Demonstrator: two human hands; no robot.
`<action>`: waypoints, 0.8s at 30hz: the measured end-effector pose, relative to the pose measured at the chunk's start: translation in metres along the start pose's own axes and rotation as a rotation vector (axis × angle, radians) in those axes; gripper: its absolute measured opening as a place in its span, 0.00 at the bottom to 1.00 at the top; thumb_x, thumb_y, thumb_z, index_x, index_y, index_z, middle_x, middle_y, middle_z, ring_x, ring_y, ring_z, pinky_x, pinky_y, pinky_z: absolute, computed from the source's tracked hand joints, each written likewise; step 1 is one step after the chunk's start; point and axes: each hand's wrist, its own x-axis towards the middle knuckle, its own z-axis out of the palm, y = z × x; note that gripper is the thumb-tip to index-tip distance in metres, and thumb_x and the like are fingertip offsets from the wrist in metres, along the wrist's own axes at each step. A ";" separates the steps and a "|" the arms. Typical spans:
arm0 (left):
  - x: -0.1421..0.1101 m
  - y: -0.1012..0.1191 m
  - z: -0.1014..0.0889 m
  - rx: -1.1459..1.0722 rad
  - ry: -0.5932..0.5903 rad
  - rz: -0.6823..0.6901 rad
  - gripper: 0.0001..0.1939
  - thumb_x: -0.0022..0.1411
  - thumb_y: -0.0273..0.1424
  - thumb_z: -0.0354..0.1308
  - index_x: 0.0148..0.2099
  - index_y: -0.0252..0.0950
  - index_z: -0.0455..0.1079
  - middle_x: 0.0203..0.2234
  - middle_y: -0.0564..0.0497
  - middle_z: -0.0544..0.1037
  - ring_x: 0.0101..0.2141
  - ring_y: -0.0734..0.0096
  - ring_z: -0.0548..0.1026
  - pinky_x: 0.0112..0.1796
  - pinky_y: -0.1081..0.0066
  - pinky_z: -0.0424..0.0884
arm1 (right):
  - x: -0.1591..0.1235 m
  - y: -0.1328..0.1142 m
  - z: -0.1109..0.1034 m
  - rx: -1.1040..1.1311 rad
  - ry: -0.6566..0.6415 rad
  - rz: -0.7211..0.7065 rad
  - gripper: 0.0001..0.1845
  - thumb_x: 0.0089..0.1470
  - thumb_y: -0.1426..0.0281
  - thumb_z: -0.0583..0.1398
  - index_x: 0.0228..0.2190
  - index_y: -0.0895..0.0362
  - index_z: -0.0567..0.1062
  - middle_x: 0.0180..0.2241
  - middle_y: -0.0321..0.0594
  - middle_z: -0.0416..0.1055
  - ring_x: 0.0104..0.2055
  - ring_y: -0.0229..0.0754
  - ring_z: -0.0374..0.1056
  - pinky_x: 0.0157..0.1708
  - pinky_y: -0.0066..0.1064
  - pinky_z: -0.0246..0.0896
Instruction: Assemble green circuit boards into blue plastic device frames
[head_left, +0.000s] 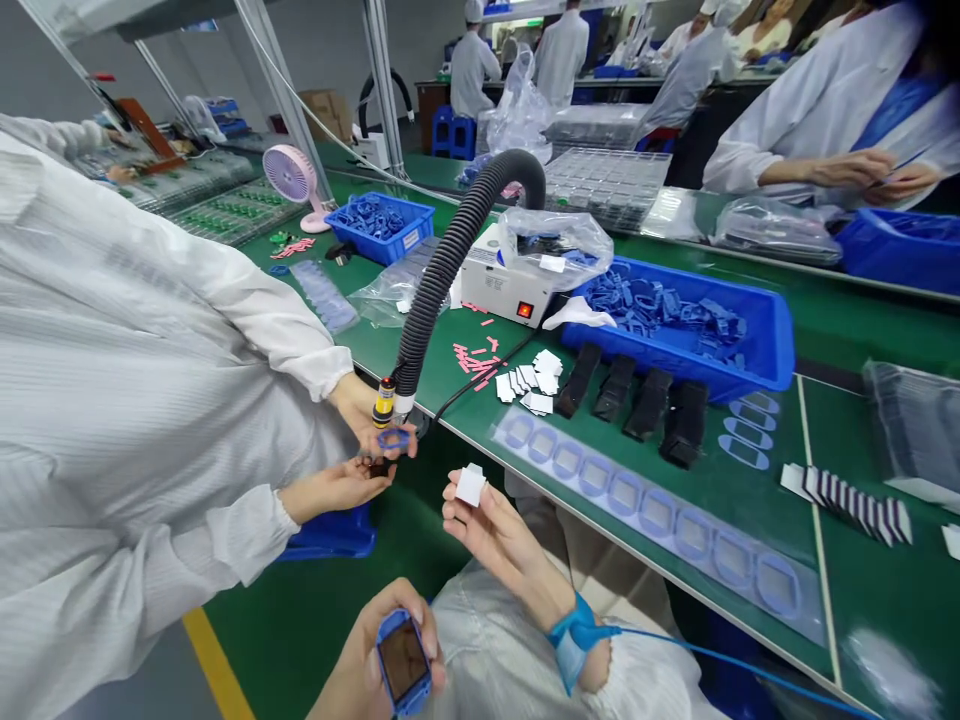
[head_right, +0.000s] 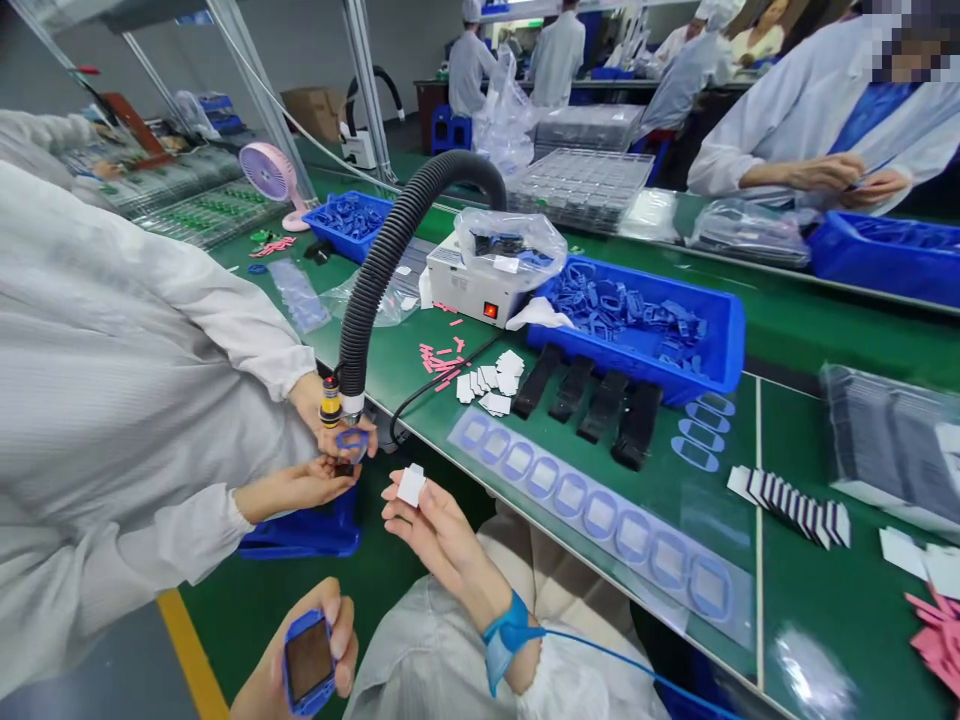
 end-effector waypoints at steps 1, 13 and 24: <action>0.001 -0.001 -0.002 -0.005 -0.004 0.006 0.19 0.41 0.44 0.72 0.33 0.37 0.77 0.24 0.52 0.76 0.22 0.76 0.74 0.25 0.77 0.67 | -0.001 0.000 -0.003 0.004 0.008 0.000 0.23 0.44 0.58 0.69 0.40 0.56 0.77 0.36 0.40 0.76 0.34 0.35 0.70 0.37 0.27 0.66; 0.021 -0.016 0.001 -0.054 0.058 -0.075 0.19 0.48 0.45 0.68 0.36 0.35 0.80 0.25 0.49 0.76 0.24 0.77 0.72 0.24 0.79 0.64 | -0.020 0.013 -0.030 0.027 0.092 0.007 0.18 0.48 0.61 0.68 0.41 0.53 0.78 0.42 0.41 0.77 0.37 0.36 0.73 0.37 0.27 0.67; 0.027 -0.006 -0.035 -0.116 0.235 -0.022 0.17 0.47 0.41 0.70 0.37 0.37 0.80 0.25 0.51 0.78 0.24 0.78 0.74 0.25 0.79 0.67 | 0.067 0.036 -0.011 -0.001 -0.003 0.053 0.16 0.55 0.63 0.63 0.44 0.59 0.74 0.44 0.43 0.75 0.40 0.39 0.72 0.39 0.32 0.67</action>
